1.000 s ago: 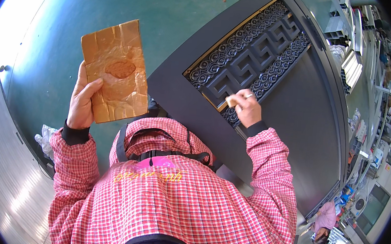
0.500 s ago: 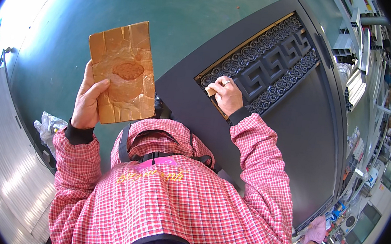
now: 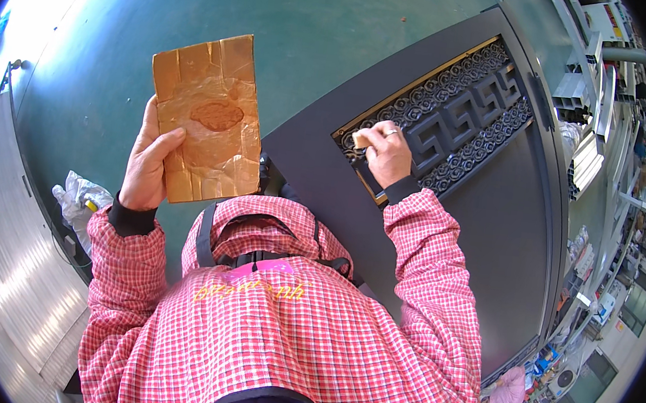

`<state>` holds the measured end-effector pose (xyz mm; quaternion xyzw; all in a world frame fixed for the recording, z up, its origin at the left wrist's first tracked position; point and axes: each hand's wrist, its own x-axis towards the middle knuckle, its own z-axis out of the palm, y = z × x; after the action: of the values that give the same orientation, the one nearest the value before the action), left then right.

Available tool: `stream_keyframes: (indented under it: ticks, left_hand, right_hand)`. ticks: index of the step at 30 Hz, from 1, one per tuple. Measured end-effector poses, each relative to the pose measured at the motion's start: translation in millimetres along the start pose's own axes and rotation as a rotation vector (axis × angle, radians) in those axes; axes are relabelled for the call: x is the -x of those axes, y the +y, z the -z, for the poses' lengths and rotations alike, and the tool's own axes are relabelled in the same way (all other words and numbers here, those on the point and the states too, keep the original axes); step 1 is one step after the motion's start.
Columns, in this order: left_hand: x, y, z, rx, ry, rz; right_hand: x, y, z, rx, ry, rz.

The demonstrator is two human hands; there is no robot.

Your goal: The person applies gold leaf to a dark ornate panel using a small sponge. They hold a sheet of gold leaf in one hand and dab the leaf onto the panel's raised patterns with the sponge in the other hand.

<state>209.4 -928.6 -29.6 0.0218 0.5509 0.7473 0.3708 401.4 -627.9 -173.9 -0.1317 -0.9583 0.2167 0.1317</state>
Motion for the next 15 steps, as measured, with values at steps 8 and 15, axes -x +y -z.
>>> stream_keyframes:
  ticks: [8, 15]
  left_hand:
    - [-0.3, 0.3, 1.3, 0.011, 0.001, -0.001]
    - [0.0, -2.0, 3.0, 0.006, 0.015, -0.006]
  right_hand:
    - [-4.0, -1.1, -8.0, -0.025, -0.008, -0.007]
    - [-6.2, 3.2, -13.7, 0.024, 0.023, -0.064]
